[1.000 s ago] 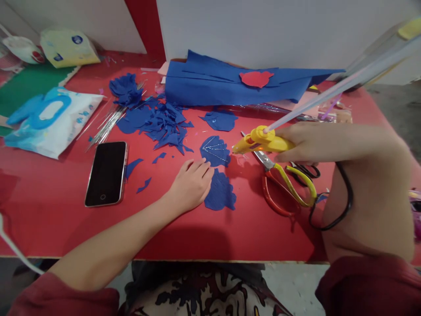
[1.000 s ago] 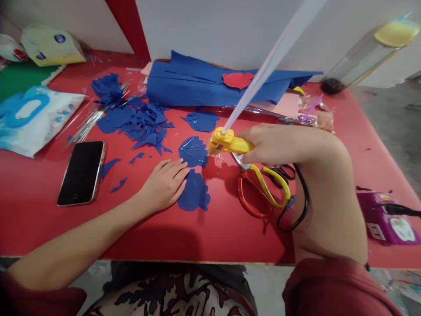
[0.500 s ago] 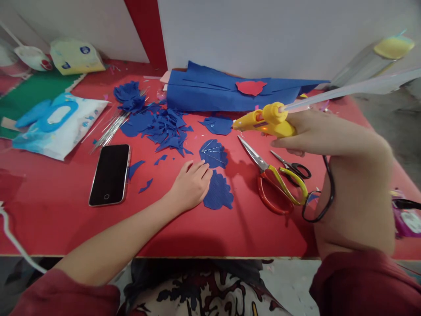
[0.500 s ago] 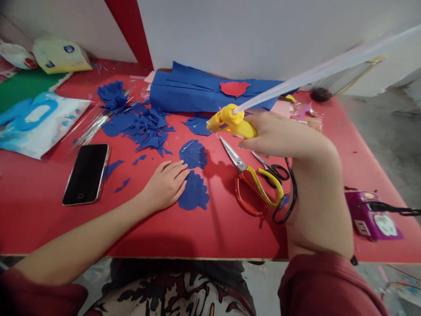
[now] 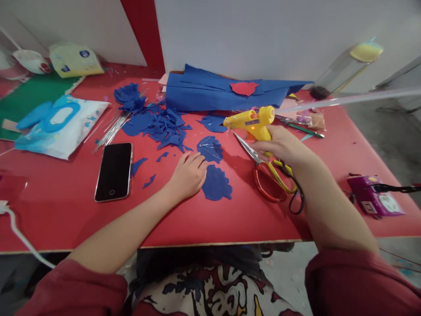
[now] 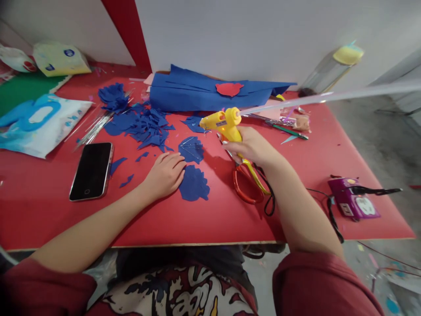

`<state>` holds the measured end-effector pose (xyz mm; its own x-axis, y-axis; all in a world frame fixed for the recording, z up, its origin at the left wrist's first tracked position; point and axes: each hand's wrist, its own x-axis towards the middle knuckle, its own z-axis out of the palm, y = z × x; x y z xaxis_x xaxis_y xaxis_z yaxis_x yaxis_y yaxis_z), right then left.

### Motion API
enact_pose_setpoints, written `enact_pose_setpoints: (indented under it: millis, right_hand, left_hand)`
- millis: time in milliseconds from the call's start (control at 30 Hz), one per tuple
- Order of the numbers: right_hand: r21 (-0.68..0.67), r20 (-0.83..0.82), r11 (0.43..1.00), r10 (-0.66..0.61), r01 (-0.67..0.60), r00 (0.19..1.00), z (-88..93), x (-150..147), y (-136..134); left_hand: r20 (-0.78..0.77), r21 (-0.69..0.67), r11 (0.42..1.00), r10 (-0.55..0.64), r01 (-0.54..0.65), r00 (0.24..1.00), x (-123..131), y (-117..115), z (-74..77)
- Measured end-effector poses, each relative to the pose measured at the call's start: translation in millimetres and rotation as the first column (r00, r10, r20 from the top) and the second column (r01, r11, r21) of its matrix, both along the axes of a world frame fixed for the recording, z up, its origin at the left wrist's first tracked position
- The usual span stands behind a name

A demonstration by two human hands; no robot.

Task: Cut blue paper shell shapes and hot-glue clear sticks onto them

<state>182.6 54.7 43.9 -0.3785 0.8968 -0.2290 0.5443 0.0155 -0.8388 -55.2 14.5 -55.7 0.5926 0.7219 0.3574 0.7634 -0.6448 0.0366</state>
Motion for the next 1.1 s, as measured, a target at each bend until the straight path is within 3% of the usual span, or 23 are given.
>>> enact_pose_setpoints:
  millis: [100,200,267,367,600,767,967,1100]
  right_hand:
    - [-0.066,-0.281,0.983,-0.181,0.169,0.942,-26.0,3.1,-5.5]
    - [-0.136,-0.446,0.966,-0.256,0.218,0.858,-48.3,4.6,-10.6]
    - [-0.177,-0.516,0.959,-0.281,0.221,0.809,-58.6,4.1,-13.9]
    - [-0.216,-0.553,0.947,-0.320,0.239,0.769,-67.2,2.3,-17.9]
    - [-0.200,-0.575,0.948,-0.319,0.249,0.753,-70.6,1.5,-20.1]
    - [-0.208,-0.552,0.947,-0.322,0.246,0.769,-68.9,1.2,-21.2]
    - [-0.197,-0.538,0.947,-0.320,0.253,0.780,-65.5,1.2,-23.2]
    - [-0.223,-0.561,0.921,-0.389,0.319,0.731,-65.4,6.2,-19.2]
  left_hand:
    - [0.038,0.035,0.996,-0.079,0.077,0.996,-1.6,-2.5,2.8]
    - [0.060,-0.002,0.968,-0.250,0.251,0.966,-4.5,-6.4,8.0]
    - [0.062,-0.070,0.935,-0.343,0.347,0.937,-6.6,-8.9,11.2]
    - [0.046,-0.148,0.908,-0.390,0.392,0.920,-8.9,-10.7,12.7]
    - [0.033,-0.050,0.912,-0.406,0.408,0.913,-7.9,-8.2,5.3]
    - [0.111,-0.013,0.896,-0.441,0.445,0.891,-7.7,-7.1,2.1]
    - [0.250,-0.069,0.889,-0.424,0.452,0.871,-8.7,-5.3,-0.1]
    - [0.335,-0.110,0.896,-0.374,0.430,0.865,-8.3,-4.7,-2.4]
